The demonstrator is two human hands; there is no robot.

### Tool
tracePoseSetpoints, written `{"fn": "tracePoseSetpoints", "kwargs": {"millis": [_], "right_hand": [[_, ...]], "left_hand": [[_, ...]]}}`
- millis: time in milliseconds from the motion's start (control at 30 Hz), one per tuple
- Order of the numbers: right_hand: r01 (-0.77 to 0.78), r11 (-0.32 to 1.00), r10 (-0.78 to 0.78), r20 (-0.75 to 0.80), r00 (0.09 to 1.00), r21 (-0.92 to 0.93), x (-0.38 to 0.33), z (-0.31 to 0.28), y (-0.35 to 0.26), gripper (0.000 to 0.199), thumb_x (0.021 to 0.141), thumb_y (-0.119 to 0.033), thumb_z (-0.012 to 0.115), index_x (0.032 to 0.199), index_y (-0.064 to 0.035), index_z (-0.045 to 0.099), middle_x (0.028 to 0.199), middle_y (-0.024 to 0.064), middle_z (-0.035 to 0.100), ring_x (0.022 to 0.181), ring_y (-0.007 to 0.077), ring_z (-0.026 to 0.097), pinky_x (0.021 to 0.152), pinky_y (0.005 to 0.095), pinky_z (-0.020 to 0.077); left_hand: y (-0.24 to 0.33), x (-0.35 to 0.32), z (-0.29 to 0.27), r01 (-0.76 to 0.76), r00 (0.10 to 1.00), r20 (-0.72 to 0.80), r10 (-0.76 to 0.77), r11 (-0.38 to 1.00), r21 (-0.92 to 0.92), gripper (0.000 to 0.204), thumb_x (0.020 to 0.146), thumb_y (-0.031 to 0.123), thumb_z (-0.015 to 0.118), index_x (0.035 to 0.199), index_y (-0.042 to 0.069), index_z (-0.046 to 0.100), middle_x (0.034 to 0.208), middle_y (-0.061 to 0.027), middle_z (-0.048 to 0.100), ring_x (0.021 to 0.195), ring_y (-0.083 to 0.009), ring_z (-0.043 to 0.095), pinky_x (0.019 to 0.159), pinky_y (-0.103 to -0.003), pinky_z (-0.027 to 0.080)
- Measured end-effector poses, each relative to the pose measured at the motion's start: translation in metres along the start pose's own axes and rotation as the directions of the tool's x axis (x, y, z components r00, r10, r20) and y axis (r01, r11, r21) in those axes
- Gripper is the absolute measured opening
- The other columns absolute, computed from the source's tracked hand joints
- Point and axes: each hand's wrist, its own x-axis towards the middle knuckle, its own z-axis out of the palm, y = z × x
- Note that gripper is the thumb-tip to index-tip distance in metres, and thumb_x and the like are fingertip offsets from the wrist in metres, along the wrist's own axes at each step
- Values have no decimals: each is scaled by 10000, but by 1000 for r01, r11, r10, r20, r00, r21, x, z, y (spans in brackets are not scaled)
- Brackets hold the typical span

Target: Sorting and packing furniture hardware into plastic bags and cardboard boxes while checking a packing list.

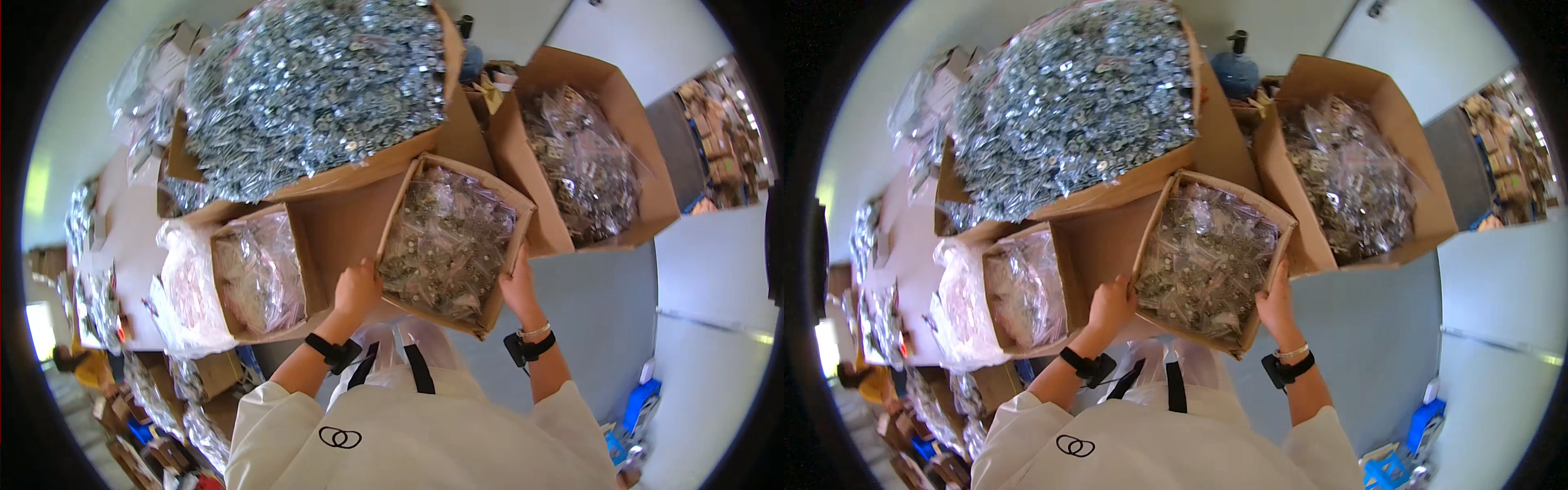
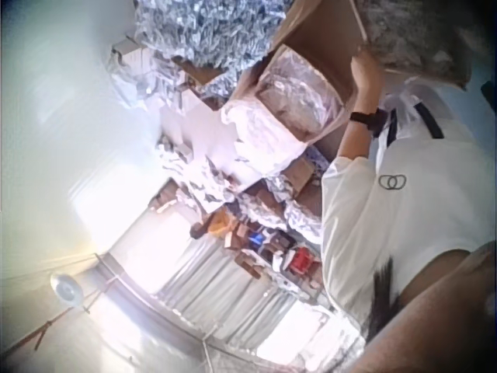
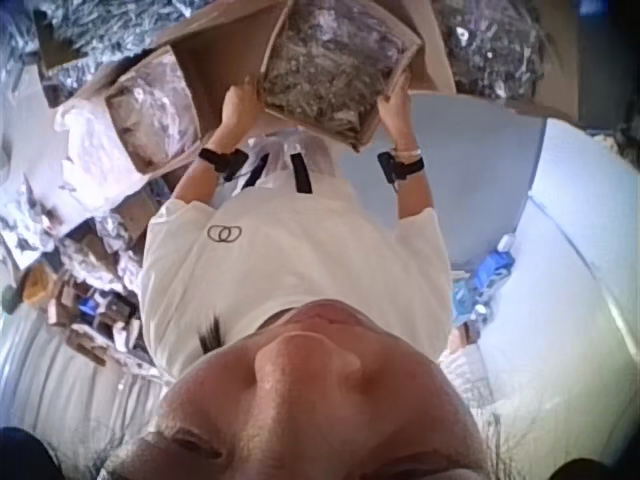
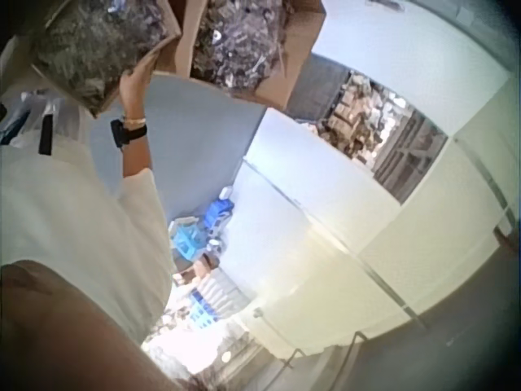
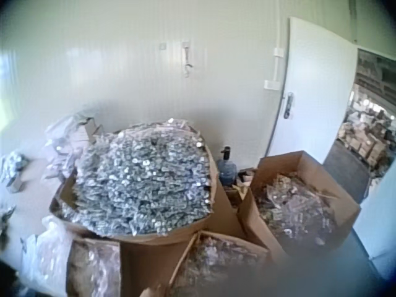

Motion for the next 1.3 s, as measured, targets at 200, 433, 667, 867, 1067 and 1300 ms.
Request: {"fn": "tracePoseSetpoints", "kwargs": {"millis": [200,433,667,867,1067,1300], "right_hand": [[11,997,-1,143,990,-75,40,-33,-4,750,745,62,545,1434,-20,261,939,302,594,768,436,595,651,455,481],[69,970,-39,130,991,-232,83,-34,-5,648,733,94,522,1358,-19,393,916,261,615,799,424,597,696,455,485],[315,868,-233,245,941,-383,42,-52,-32,510,764,88,526,1269,21,487,1266,249,516,1122,414,521,948,425,436],[261,964,-244,544,803,48,20,-25,-168,428,901,-131,585,1286,18,471,1293,246,505,1161,339,536,970,377,430],[-454,797,-77,811,579,399,-11,149,-257,707,898,-318,619,1426,-41,239,1397,191,402,1133,292,545,861,464,490],[-647,748,111,933,342,148,-36,279,-288,336,787,-186,604,1047,17,537,923,98,580,820,243,602,639,436,554]], "left_hand": [[14,-49,18,15,997,82,-1,986,-168,208,759,201,596,789,-3,563,662,-239,608,641,-428,613,590,-497,511],[45,-48,42,21,999,53,-12,984,-177,260,756,254,600,814,5,556,633,-202,612,623,-380,625,570,-458,507],[35,-61,40,-51,988,126,87,963,-266,322,814,317,596,870,0,575,682,-223,612,646,-403,610,608,-480,496],[-54,-123,-5,41,997,-37,-64,896,-443,360,902,375,544,848,32,639,743,-191,633,698,-373,617,628,-445,480],[-189,-232,-64,582,545,-381,-747,664,-469,360,879,385,582,869,27,624,863,-194,622,808,-386,593,683,-457,480],[-397,-273,-67,398,-88,-301,-950,244,-885,1084,714,488,757,1457,118,59,1443,-229,172,1242,-433,344,861,-532,453]]}}
